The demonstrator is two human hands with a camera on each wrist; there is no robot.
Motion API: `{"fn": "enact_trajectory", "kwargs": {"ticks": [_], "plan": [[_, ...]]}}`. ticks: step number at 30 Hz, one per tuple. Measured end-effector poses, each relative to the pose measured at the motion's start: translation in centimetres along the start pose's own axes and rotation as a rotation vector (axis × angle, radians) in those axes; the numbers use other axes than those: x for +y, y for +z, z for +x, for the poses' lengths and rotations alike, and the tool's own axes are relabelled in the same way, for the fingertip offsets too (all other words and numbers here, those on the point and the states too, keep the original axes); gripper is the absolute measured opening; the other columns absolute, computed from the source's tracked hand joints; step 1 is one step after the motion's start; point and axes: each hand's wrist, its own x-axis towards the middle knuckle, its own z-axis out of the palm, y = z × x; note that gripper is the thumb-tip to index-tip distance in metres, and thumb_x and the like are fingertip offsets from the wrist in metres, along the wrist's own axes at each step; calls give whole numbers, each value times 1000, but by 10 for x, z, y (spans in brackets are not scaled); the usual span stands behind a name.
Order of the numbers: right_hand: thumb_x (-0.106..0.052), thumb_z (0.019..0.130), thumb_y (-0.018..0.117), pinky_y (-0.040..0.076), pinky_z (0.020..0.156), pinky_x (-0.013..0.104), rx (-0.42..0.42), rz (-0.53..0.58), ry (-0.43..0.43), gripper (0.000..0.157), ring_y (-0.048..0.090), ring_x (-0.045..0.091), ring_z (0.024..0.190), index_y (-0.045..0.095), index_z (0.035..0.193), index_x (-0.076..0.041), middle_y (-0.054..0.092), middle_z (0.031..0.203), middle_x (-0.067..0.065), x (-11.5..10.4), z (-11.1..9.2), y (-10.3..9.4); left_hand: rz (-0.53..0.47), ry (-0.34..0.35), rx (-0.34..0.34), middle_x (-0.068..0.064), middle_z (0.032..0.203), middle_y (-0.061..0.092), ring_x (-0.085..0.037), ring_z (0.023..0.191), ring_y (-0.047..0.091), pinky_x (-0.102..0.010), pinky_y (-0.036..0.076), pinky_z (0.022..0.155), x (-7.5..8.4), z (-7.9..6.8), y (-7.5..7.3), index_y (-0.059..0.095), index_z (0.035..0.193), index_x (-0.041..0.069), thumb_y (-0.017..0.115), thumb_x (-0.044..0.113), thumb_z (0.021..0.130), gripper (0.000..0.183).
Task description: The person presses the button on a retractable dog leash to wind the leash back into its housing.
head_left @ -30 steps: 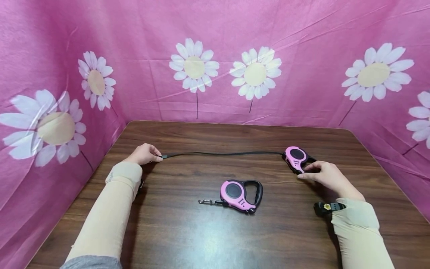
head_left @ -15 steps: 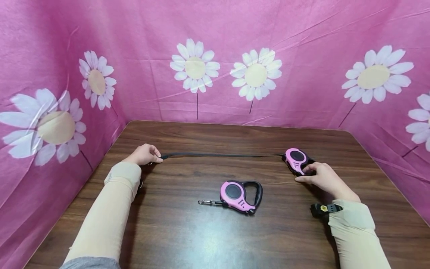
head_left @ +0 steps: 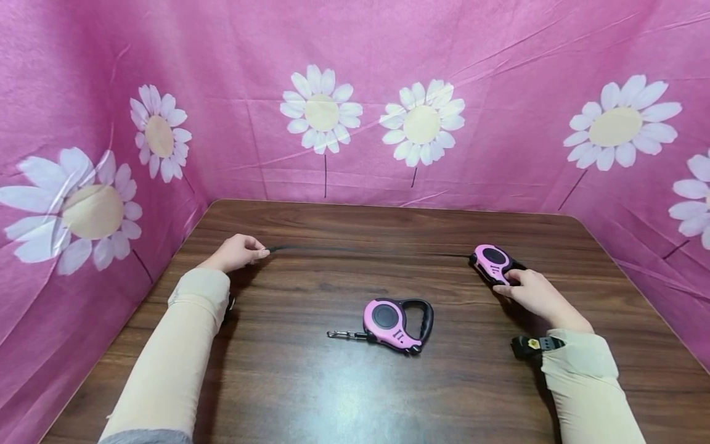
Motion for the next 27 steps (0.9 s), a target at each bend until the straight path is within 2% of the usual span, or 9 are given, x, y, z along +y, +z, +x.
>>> {"fn": "enact_trajectory", "kwargs": {"ticks": [3, 5, 9, 11, 16, 19, 23, 27], "plan": [[-29, 93, 66, 45, 70, 40, 20, 1, 2, 36, 57, 30, 78, 65, 98, 7, 65, 85, 19, 1, 0, 0, -34, 6, 28, -14, 88, 73, -13, 71, 63, -25, 47, 68, 1, 1, 0, 66, 104, -6, 62, 21, 98, 28], [-30, 93, 66, 48, 74, 46, 55, 0, -8, 39, 60, 35, 81, 67, 100, 9, 67, 88, 23, 1, 0, 0, -25, 20, 51, -15, 94, 75, -13, 69, 65, -25, 48, 67, 3, 2, 0, 66, 104, -5, 61, 22, 99, 28], [-33, 92, 69, 47, 84, 58, 134, 15, -14, 50, 62, 47, 94, 66, 108, 14, 67, 101, 34, 3, 0, 0, -9, 26, 96, -17, 95, 76, -13, 67, 66, -24, 48, 67, 4, 3, 0, 67, 104, -3, 60, 22, 99, 27], [-35, 90, 70, 45, 85, 60, 161, 20, -12, 52, 60, 49, 96, 67, 107, 14, 67, 102, 36, 4, 0, 0, -4, 29, 114, -18, 96, 75, -13, 68, 66, -25, 48, 68, 5, 3, 0, 67, 105, -3, 60, 22, 99, 27], [-41, 89, 70, 43, 87, 60, 209, 23, 2, 54, 56, 48, 97, 69, 101, 12, 66, 99, 35, 4, -1, -1, -9, 32, 148, -20, 98, 75, -20, 70, 68, -27, 48, 70, 7, 1, 0, 66, 106, -4, 60, 21, 99, 27], [-42, 89, 70, 42, 84, 58, 258, 28, 4, 51, 55, 45, 94, 70, 93, 8, 67, 90, 31, 4, -3, -1, -23, 28, 162, -21, 99, 75, -25, 72, 69, -27, 48, 70, 8, 0, 1, 67, 107, -4, 60, 21, 99, 27], [-41, 88, 72, 39, 76, 48, 350, 40, -5, 43, 53, 39, 86, 67, 75, 0, 64, 76, 21, 3, -4, -2, -37, 31, 179, -21, 100, 75, -28, 75, 70, -26, 48, 69, 10, 0, 2, 67, 107, -4, 60, 22, 99, 27], [-41, 87, 73, 34, 72, 41, 409, 61, -9, 42, 50, 35, 86, 66, 73, -2, 63, 77, 20, 3, -6, -2, -33, 30, 206, -21, 100, 75, -28, 77, 70, -26, 48, 69, 11, -3, 0, 67, 107, -3, 59, 24, 100, 29]]}}
